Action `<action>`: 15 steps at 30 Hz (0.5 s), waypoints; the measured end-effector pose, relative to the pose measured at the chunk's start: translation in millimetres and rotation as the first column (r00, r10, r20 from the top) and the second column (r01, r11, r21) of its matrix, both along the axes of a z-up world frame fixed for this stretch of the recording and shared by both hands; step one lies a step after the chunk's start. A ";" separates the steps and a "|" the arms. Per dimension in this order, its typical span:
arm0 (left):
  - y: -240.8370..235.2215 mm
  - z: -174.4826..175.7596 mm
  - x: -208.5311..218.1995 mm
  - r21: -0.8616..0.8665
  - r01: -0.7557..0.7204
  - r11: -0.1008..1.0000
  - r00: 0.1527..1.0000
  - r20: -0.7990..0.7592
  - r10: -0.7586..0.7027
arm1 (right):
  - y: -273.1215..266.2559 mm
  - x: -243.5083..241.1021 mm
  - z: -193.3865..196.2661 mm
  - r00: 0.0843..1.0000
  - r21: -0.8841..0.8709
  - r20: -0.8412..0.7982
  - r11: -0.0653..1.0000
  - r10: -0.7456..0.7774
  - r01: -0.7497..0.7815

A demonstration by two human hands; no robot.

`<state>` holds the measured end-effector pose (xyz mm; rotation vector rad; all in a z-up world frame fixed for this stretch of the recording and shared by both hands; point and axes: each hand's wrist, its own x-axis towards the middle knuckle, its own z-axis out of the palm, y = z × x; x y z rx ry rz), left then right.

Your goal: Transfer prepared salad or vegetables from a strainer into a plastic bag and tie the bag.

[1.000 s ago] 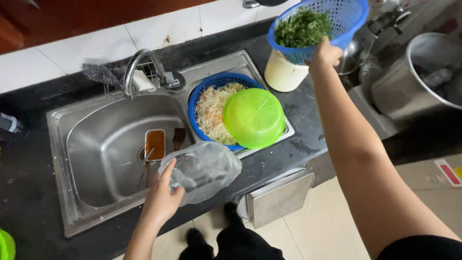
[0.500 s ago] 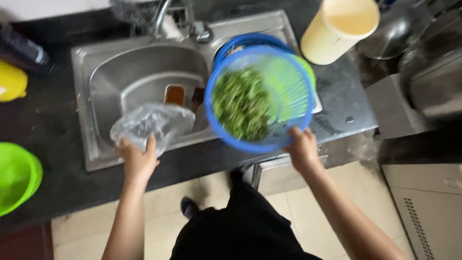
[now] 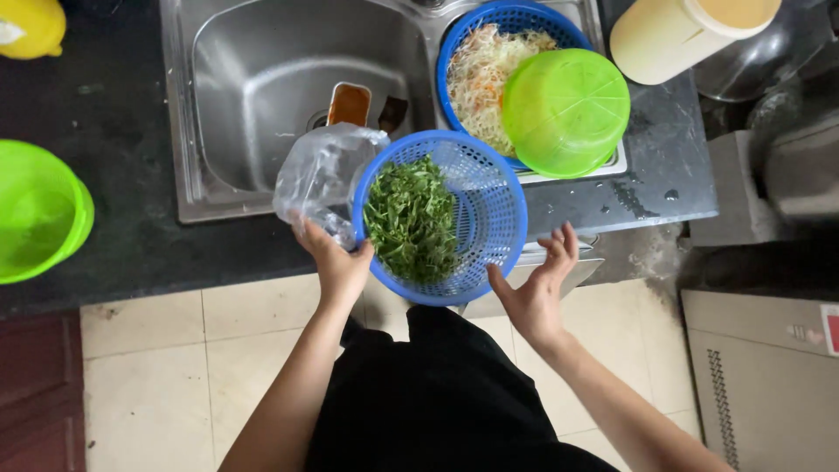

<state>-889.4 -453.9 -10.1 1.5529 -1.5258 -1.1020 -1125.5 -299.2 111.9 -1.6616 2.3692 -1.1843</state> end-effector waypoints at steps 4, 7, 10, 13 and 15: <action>-2.7 10.1 1.9 0.073 0.003 0.997 1.000 -0.011 -0.002 | -63.0 -10.3 27.4 0.934 0.196 0.001 0.915 0.358 -0.352; -3.9 18.5 4.3 -0.066 0.074 0.995 0.997 0.013 -0.073 | -122.2 -25.1 -14.7 0.876 0.371 0.219 0.794 0.429 -0.481; -6.8 26.5 4.3 -0.013 0.106 0.994 0.993 -0.052 -0.106 | -173.1 -24.3 -55.2 0.865 0.455 0.377 0.748 0.330 -0.484; -9.8 21.5 6.8 -0.017 0.137 0.990 0.990 -0.042 -0.138 | -192.4 -3.8 -65.8 0.844 0.463 0.307 0.706 0.439 -0.536; -10.5 16.5 8.5 -0.011 0.168 0.986 0.982 -0.081 -0.168 | -187.2 16.6 -48.9 0.737 0.589 0.302 0.489 0.605 -0.643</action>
